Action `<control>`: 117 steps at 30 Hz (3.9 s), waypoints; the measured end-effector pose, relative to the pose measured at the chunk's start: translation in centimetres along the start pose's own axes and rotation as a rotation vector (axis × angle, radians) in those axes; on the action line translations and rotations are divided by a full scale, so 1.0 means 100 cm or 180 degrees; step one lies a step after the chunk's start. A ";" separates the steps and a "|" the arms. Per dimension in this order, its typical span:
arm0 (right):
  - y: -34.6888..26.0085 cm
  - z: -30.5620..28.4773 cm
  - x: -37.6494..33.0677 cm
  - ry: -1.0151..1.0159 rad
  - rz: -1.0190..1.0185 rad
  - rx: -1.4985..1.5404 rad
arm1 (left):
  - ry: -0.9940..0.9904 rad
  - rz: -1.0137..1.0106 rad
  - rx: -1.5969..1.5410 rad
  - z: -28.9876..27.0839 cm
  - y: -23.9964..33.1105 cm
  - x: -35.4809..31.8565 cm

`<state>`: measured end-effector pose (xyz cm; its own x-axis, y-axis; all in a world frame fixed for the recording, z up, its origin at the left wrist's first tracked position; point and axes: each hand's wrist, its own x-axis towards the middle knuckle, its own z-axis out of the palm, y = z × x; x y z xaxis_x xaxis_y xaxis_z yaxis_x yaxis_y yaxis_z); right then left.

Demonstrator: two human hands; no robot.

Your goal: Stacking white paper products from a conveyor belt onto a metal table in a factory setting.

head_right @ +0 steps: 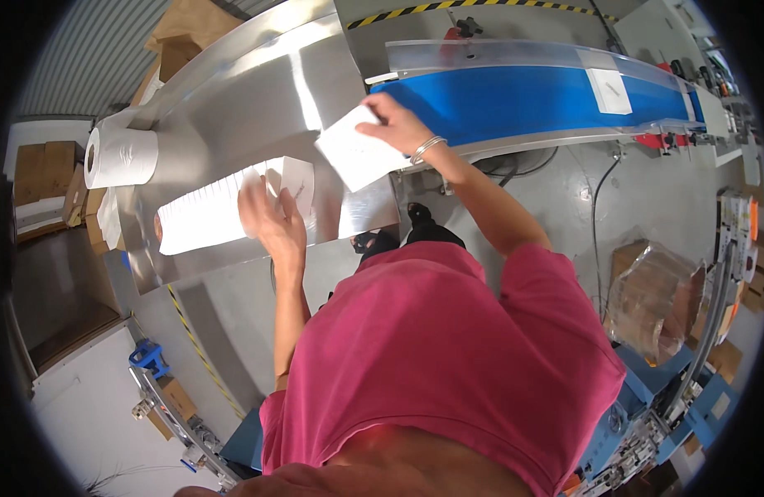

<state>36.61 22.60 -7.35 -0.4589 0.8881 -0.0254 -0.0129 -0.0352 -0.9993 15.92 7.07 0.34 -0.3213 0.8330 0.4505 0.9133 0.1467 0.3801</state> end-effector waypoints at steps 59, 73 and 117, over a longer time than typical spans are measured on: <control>-0.038 0.104 0.048 -0.1731 -0.0441 -0.1013 | -0.0214 0.0213 -0.0245 -0.018 -0.026 0.011; -0.053 0.101 0.041 -0.1648 -0.0278 -0.0889 | -0.0284 0.0430 0.0054 -0.013 -0.030 0.015; -0.030 0.066 0.004 -0.0839 0.0333 -0.0874 | -0.0064 0.0032 0.0114 -0.018 -0.056 0.012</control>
<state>30.66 20.02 -4.23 -0.6580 0.7369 -0.1552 0.2677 0.0362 -0.9628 9.96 6.27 0.21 -0.3073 0.8449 0.4378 0.9249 0.1569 0.3463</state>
